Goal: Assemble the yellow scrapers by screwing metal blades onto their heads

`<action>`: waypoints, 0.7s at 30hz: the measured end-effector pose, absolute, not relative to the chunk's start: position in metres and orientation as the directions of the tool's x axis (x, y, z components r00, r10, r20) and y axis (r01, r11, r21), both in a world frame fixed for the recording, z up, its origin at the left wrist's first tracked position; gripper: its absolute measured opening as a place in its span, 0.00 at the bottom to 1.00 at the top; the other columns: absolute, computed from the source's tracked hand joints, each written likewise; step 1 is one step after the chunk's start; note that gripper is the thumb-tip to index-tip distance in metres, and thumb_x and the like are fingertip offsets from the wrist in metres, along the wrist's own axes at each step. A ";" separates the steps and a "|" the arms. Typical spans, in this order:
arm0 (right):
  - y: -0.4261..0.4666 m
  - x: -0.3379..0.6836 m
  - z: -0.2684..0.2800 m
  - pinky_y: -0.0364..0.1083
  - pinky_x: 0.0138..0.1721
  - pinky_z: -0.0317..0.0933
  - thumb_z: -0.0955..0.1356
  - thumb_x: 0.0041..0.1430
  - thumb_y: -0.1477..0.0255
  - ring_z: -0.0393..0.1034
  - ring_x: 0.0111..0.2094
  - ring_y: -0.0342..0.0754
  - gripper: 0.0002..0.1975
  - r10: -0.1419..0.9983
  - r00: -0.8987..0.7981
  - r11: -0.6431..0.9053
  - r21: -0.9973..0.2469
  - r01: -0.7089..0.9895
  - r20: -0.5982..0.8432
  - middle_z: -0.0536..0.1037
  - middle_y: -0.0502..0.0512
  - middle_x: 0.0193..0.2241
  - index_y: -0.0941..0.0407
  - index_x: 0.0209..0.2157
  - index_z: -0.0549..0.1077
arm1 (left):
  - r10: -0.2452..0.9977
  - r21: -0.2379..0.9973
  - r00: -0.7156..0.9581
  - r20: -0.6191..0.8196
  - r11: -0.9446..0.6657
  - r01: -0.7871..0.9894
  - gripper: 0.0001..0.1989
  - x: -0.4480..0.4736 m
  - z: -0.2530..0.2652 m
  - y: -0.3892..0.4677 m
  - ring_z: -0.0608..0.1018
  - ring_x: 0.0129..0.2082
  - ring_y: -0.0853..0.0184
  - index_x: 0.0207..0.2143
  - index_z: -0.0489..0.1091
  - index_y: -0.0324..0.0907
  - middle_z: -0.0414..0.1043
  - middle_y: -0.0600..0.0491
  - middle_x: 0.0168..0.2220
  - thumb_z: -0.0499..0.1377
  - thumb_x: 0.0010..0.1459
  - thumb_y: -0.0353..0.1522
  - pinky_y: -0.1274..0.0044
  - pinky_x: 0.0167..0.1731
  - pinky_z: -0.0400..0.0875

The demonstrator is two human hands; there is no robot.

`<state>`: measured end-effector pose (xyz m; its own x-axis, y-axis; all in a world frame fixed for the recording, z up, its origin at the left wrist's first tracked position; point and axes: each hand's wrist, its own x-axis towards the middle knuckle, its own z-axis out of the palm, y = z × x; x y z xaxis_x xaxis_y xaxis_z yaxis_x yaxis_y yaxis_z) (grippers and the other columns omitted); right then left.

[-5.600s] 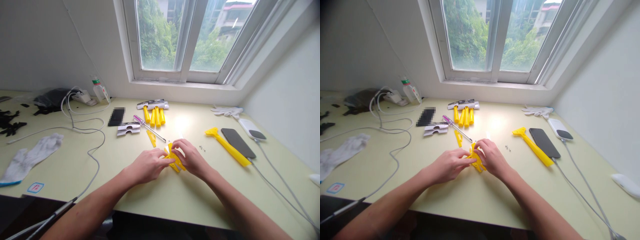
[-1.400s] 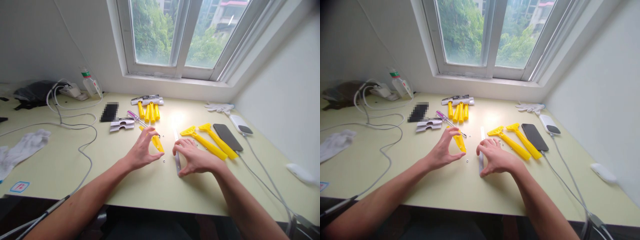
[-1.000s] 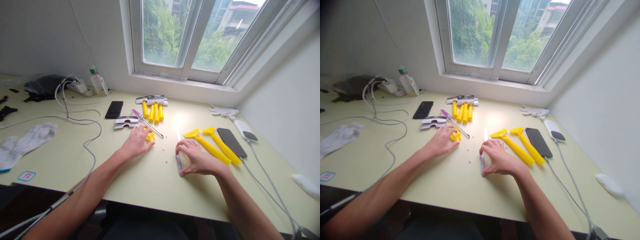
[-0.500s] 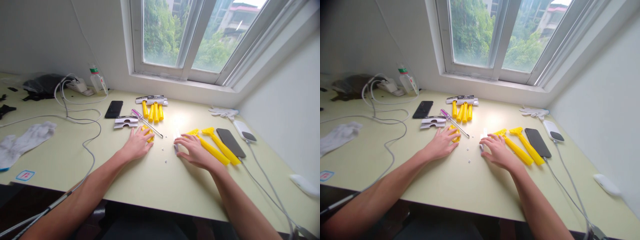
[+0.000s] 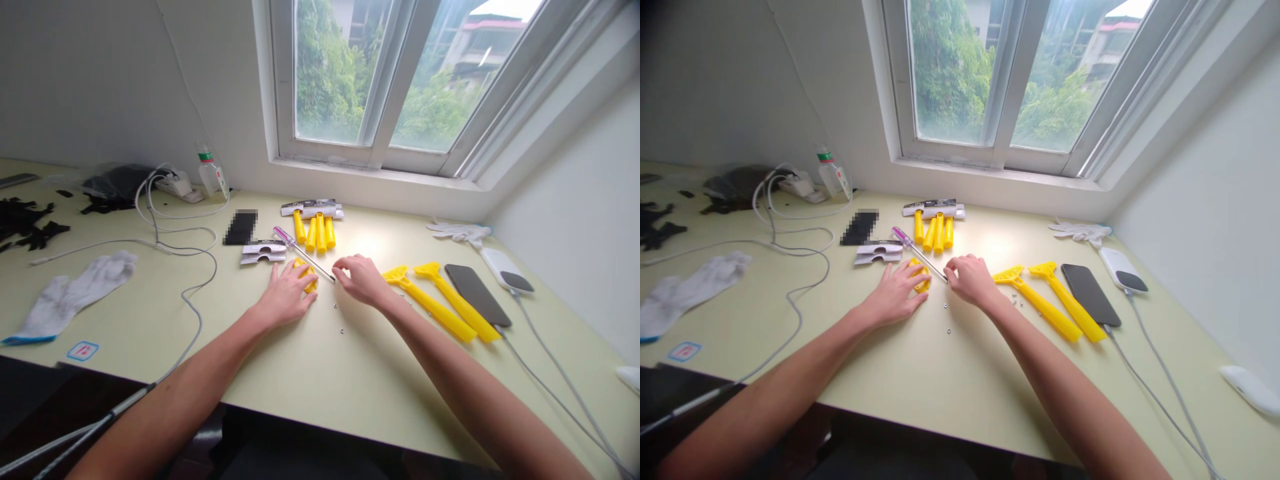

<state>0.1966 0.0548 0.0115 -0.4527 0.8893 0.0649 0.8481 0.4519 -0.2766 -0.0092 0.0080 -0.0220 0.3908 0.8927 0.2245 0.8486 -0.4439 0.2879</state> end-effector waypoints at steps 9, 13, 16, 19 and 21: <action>0.107 0.155 0.018 0.42 0.24 0.52 0.65 0.54 0.72 0.67 0.25 0.46 0.09 0.860 -0.479 0.431 -0.250 0.867 -0.179 0.76 0.57 0.24 0.58 0.24 0.75 | 0.893 0.288 0.391 0.222 -0.443 0.849 0.16 -0.009 -0.020 0.006 0.60 0.61 0.49 0.51 0.69 0.50 0.65 0.47 0.57 0.54 0.62 0.37 0.40 0.56 0.47; 0.105 0.156 0.022 0.42 0.23 0.51 0.63 0.56 0.72 0.65 0.25 0.45 0.11 0.838 -0.503 0.449 -0.255 0.856 -0.213 0.76 0.58 0.25 0.59 0.26 0.74 | 0.894 0.281 0.392 0.219 -0.442 0.852 0.15 -0.009 -0.019 0.006 0.60 0.61 0.49 0.50 0.69 0.50 0.65 0.47 0.56 0.53 0.62 0.38 0.40 0.56 0.48; 0.106 0.157 0.027 0.42 0.26 0.53 0.63 0.58 0.72 0.66 0.28 0.46 0.11 0.832 -0.512 0.452 -0.275 0.848 -0.211 0.77 0.59 0.29 0.60 0.29 0.75 | 0.896 0.270 0.390 0.212 -0.437 0.858 0.15 -0.009 -0.018 0.006 0.60 0.61 0.48 0.50 0.69 0.50 0.65 0.48 0.56 0.53 0.62 0.38 0.40 0.55 0.49; 0.110 0.156 0.030 0.42 0.29 0.54 0.64 0.58 0.71 0.66 0.29 0.45 0.09 0.806 -0.544 0.462 -0.328 0.824 -0.233 0.77 0.57 0.30 0.58 0.30 0.74 | 0.899 0.283 0.384 0.213 -0.433 0.856 0.15 -0.009 -0.018 0.006 0.61 0.61 0.48 0.50 0.69 0.50 0.65 0.47 0.57 0.53 0.62 0.38 0.40 0.56 0.48; 0.112 0.156 0.032 0.42 0.28 0.54 0.64 0.58 0.71 0.64 0.27 0.44 0.09 0.776 -0.571 0.460 -0.378 0.804 -0.270 0.76 0.54 0.27 0.58 0.27 0.73 | 0.901 0.297 0.378 0.213 -0.428 0.853 0.16 -0.009 -0.019 0.006 0.60 0.62 0.47 0.51 0.69 0.50 0.64 0.47 0.58 0.54 0.62 0.38 0.40 0.56 0.47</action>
<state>0.1561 0.1115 0.0325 -0.5705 0.7757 -0.2696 0.8037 0.4598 -0.3777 -0.0093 0.0057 -0.0185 0.3777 0.9010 0.2133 0.8534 -0.4281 0.2973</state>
